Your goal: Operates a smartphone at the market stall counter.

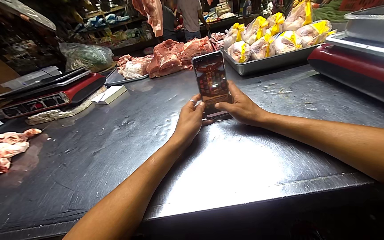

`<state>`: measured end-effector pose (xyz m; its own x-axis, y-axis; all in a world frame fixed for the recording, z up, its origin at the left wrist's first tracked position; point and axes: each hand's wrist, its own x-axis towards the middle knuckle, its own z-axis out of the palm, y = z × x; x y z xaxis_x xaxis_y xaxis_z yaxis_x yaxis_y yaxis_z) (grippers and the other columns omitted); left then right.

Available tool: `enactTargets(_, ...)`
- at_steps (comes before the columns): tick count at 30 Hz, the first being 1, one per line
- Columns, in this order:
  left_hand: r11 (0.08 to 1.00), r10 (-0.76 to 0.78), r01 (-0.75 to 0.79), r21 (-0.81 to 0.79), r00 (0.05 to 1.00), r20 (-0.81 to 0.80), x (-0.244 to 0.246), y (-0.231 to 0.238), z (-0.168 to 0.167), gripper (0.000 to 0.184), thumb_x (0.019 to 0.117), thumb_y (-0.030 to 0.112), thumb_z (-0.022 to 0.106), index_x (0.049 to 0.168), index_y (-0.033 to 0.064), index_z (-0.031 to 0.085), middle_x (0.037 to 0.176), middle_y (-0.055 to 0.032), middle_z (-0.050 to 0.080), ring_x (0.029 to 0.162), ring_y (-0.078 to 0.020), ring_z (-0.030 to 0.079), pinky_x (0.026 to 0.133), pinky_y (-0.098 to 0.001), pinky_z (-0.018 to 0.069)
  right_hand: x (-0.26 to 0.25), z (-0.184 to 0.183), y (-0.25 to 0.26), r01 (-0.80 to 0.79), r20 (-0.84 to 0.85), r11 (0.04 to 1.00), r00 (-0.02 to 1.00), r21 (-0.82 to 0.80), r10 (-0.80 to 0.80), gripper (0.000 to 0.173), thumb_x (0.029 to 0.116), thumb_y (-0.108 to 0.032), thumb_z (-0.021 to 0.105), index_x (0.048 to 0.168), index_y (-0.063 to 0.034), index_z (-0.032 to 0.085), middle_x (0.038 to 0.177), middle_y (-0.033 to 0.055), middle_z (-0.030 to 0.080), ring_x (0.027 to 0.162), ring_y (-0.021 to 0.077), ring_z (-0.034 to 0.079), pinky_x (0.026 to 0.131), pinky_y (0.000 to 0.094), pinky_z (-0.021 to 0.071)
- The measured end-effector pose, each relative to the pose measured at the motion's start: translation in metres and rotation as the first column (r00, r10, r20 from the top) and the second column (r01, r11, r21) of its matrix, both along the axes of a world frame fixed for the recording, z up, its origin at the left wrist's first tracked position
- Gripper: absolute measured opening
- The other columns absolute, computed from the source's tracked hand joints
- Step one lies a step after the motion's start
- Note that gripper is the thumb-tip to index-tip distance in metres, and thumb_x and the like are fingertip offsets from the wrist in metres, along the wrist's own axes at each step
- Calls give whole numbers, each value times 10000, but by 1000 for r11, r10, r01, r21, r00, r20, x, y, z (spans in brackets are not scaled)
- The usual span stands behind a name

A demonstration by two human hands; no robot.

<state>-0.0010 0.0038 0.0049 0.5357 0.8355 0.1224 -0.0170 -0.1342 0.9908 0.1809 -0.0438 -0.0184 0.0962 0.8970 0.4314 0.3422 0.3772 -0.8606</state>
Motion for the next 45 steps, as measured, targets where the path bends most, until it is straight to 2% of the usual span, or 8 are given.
enactTargets(15, 1000, -14, 14, 24, 1000, -1, 0, 1, -1, 337, 1115, 132, 415, 1437, 87, 506, 1109, -139, 719, 899, -225, 748, 760, -392, 643, -1, 0, 0, -8, -20, 1000, 1000, 1, 8, 617, 952, -123, 671, 1491, -118, 370, 1197, 70, 702, 1064, 135, 709, 938, 350, 593)
enactTargets(45, 1000, -13, 13, 23, 1000, 13, 0, 0, 0, 332, 1116, 118, 404, 1431, 78, 503, 1100, -144, 721, 893, -230, 751, 755, -392, 645, 0, 1, -1, -2, -1, 1000, 1000, 3, 2, 643, 936, -121, 669, 1503, -127, 364, 1225, 66, 691, 1087, 131, 699, 939, 352, 591)
